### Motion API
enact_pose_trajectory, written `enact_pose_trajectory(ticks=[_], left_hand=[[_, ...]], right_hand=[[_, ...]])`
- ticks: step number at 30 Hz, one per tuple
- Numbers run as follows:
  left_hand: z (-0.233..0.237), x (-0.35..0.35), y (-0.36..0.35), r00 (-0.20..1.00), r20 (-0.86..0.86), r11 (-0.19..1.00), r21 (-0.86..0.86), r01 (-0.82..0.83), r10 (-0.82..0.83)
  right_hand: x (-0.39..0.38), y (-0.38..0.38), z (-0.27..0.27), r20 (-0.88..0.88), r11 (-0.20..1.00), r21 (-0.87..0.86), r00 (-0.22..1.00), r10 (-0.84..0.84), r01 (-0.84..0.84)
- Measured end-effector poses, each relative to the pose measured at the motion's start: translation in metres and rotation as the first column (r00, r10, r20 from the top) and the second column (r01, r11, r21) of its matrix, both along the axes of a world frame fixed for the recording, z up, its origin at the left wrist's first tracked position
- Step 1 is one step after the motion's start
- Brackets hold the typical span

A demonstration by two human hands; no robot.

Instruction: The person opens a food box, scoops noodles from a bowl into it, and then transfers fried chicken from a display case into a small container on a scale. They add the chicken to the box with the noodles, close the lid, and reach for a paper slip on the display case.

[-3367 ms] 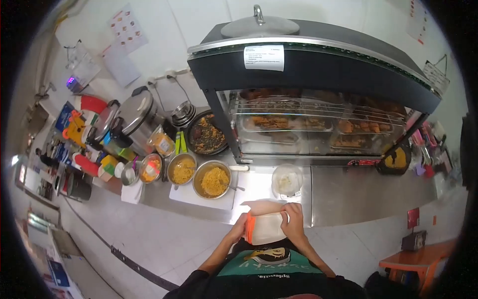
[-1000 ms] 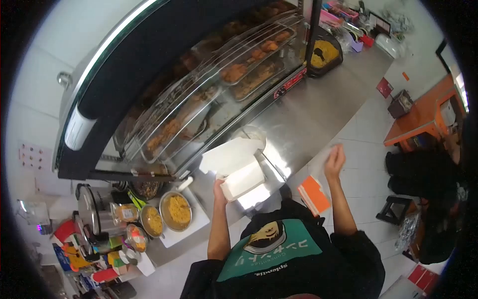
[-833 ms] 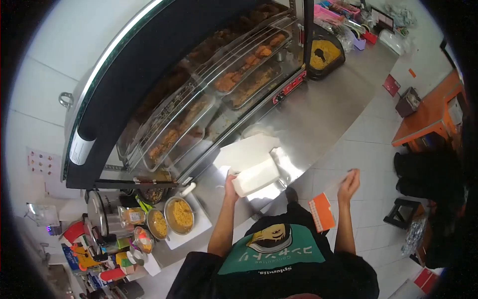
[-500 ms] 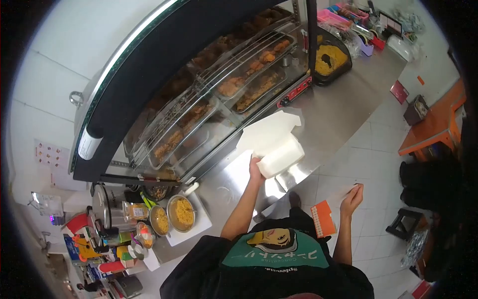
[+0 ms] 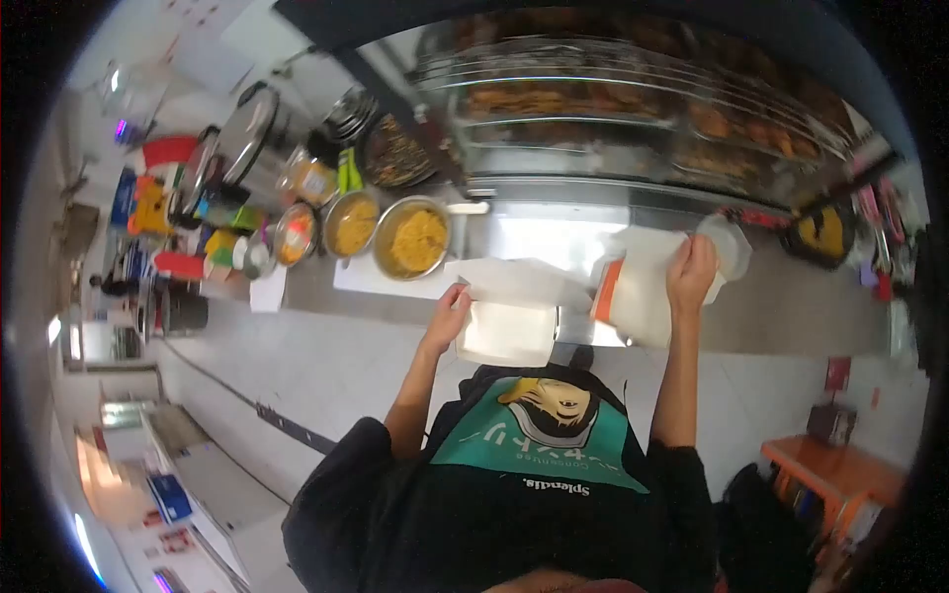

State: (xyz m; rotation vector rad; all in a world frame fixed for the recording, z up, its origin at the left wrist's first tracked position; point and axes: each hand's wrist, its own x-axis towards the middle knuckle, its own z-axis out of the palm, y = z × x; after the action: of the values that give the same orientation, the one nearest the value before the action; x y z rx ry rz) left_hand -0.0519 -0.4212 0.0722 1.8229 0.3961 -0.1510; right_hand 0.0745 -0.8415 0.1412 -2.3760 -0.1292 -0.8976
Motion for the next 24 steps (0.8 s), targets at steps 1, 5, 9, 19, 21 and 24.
enact_pose_trajectory(ticks=[1, 5, 9, 19, 21, 24], left_hand=[[0.002, -0.009, 0.012, 1.000, 0.029, 1.000, -0.021, -0.002, 0.003], [0.009, -0.046, 0.036, 0.988, 0.065, 0.989, -0.043, -0.141, 0.144], [-0.008, -0.064, 0.039, 0.933, 0.023, 0.904, -0.258, -0.341, 0.358], [0.049, -0.065, 0.006, 0.951, -0.121, 0.770, -0.562, -0.302, 0.285], [0.051, -0.063, 0.008, 0.963, -0.106, 0.780, -0.569, -0.262, 0.247], [0.059, -0.060, 0.013, 0.941, -0.234, 0.880, -0.355, -0.316, 0.244]], right_hand=[[0.023, 0.018, 0.002, 0.002, 0.999, -0.001, 0.999, 0.033, -0.033], [0.043, 0.084, 0.029, 0.145, 0.974, -0.218, 0.985, 0.094, -0.061], [-0.038, 0.129, -0.003, -0.256, 0.912, 0.377, 0.928, 0.272, -0.164], [-0.127, 0.170, -0.074, -0.665, 0.665, 0.720, 0.473, 0.578, 0.199], [-0.130, 0.173, -0.075, -0.567, 0.599, 0.791, 0.519, 0.639, 0.127], [-0.128, 0.173, -0.063, -0.589, 0.584, 0.789, 0.505, 0.631, 0.191]])
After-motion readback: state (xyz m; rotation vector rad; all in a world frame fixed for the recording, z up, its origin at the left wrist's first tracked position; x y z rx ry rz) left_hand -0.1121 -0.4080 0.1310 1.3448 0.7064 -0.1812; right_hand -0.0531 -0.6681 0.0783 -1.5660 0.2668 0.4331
